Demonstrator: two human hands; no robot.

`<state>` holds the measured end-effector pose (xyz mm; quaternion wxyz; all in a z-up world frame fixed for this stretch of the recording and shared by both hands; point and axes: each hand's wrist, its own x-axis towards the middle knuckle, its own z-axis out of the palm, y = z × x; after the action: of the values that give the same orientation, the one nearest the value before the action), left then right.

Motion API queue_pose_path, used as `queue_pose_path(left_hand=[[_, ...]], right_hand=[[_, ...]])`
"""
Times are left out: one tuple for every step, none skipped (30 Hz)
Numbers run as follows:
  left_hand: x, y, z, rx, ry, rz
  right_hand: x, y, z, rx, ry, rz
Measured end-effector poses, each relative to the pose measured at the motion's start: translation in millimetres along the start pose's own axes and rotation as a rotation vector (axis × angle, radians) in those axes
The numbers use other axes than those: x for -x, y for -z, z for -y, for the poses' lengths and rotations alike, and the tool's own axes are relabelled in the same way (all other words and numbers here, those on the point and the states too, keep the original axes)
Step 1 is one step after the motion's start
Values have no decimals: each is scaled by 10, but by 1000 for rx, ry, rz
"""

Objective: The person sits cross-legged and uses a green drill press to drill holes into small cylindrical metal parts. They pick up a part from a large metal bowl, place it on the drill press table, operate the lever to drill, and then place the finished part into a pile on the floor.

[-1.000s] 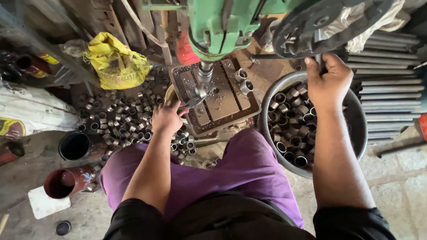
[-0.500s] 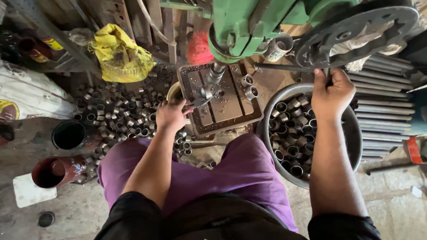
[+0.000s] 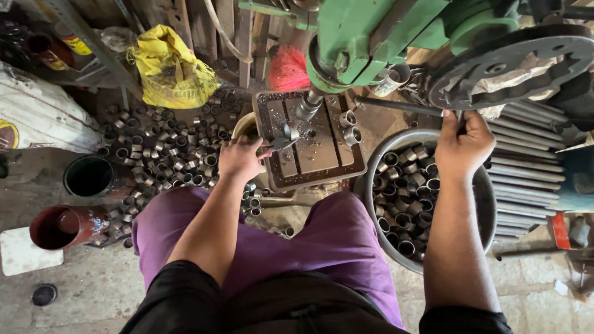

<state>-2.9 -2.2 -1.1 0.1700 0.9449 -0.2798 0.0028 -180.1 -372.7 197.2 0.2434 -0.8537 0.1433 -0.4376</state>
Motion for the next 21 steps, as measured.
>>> queue_pose_path(left_hand=[[-2,13,-4,4,2,14],[-10,20,-8,8,2,28],[-12,21,-10,13,2,42],[-9,17,-8,10,-8,26],[-4,7,-3,7,-18,10],[1,-10,4,5,-27,-6],[8,-32,8,17,-27,-25],[11,-55,14,29,-25,-46],[14,-77,20,41,-23,-67],[18,-95,27,30,-28,-78],[22,-109,32,19,-34,-89],[26,-118,35,9,-41,-99],[25,-122,38,8,-35,-90],[23,-118,39,7,-31,-80],[18,-111,36,6,-26,-71],[10,-101,30,-1,-18,-43],[-3,-88,23,-9,-10,-15],[-16,-71,17,-17,-2,11],[-13,-55,9,-12,5,21],[-1,-43,1,-6,14,32],[7,-33,-5,-1,22,43]], right_hand=[[-1,-4,-5,-1,2,-1],[0,-4,-13,7,-8,-4],[1,-4,-25,16,-18,-6],[0,-6,-39,24,-27,-7],[3,-9,-56,12,-20,-6],[8,-16,-74,0,-12,-4],[13,-21,-91,-12,-4,-2],[8,-31,-106,-43,-6,2],[3,-39,-117,-73,-9,6],[0,-43,-124,-104,-12,10],[1,-46,-127,-94,-9,10],[6,-45,-125,-83,-7,10],[4,-48,-124,-72,-5,10],[1,-49,-123,-61,10,10],[-5,-49,-122,-49,25,11],[-1,-44,-120,-37,39,11],[2,-42,-117,-37,33,13],[-4,-45,-114,-38,28,13],[-9,-47,-109,-39,24,13],[-11,-50,-104,-45,8,15],[-14,-51,-100,-51,-8,17]])
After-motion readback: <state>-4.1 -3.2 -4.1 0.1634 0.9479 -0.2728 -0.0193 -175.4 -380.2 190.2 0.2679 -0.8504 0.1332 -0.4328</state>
